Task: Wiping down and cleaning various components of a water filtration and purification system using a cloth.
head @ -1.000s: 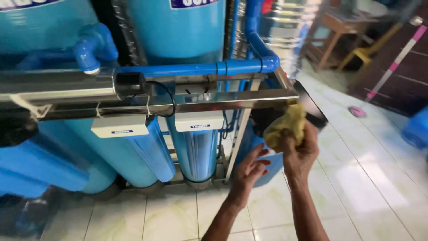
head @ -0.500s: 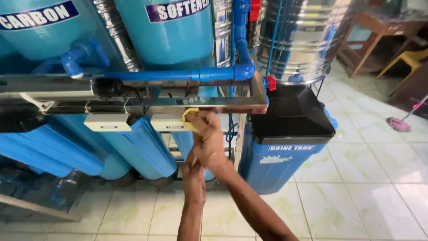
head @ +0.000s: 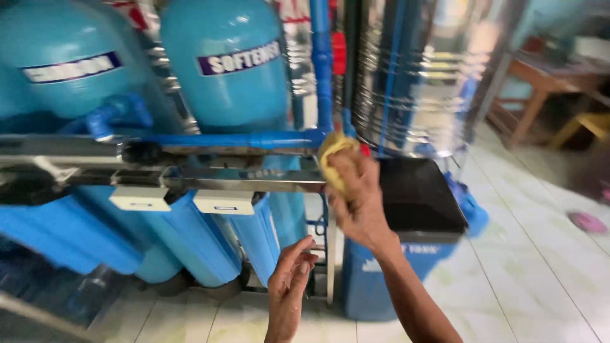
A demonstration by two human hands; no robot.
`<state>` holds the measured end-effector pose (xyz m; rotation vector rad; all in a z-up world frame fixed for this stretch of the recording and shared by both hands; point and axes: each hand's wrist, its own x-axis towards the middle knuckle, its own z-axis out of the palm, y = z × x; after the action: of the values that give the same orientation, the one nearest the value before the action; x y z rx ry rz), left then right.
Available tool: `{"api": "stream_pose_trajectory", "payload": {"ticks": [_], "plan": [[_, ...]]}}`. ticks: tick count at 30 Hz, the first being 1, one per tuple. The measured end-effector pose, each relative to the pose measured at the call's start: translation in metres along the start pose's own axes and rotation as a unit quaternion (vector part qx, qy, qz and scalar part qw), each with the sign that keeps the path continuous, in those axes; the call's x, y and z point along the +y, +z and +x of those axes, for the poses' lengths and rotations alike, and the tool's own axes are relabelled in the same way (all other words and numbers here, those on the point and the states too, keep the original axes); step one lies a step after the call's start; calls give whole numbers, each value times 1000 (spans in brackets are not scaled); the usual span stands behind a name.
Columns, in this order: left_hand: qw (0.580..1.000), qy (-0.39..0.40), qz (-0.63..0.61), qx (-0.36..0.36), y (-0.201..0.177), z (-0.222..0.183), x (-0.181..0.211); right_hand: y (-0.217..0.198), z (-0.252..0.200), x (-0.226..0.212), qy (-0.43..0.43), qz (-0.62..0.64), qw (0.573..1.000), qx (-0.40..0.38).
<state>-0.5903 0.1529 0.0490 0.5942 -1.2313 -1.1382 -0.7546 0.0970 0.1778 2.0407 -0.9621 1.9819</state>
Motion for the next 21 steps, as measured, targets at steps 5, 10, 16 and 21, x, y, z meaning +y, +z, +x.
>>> {"api": "stream_pose_trajectory", "payload": {"ticks": [5,10,16,21], "plan": [[989,86,53,108,48,6,-34,-19,4,32,-123,-3,968,-219],[980,54,-16,188,112,25,-83,-35,26,83,-177,84,946,-257],[980,48,23,190,168,25,-94,-47,23,117,-159,178,940,-246],[969,59,46,237,172,-24,-98,-66,12,104,-139,236,934,-230]]}}
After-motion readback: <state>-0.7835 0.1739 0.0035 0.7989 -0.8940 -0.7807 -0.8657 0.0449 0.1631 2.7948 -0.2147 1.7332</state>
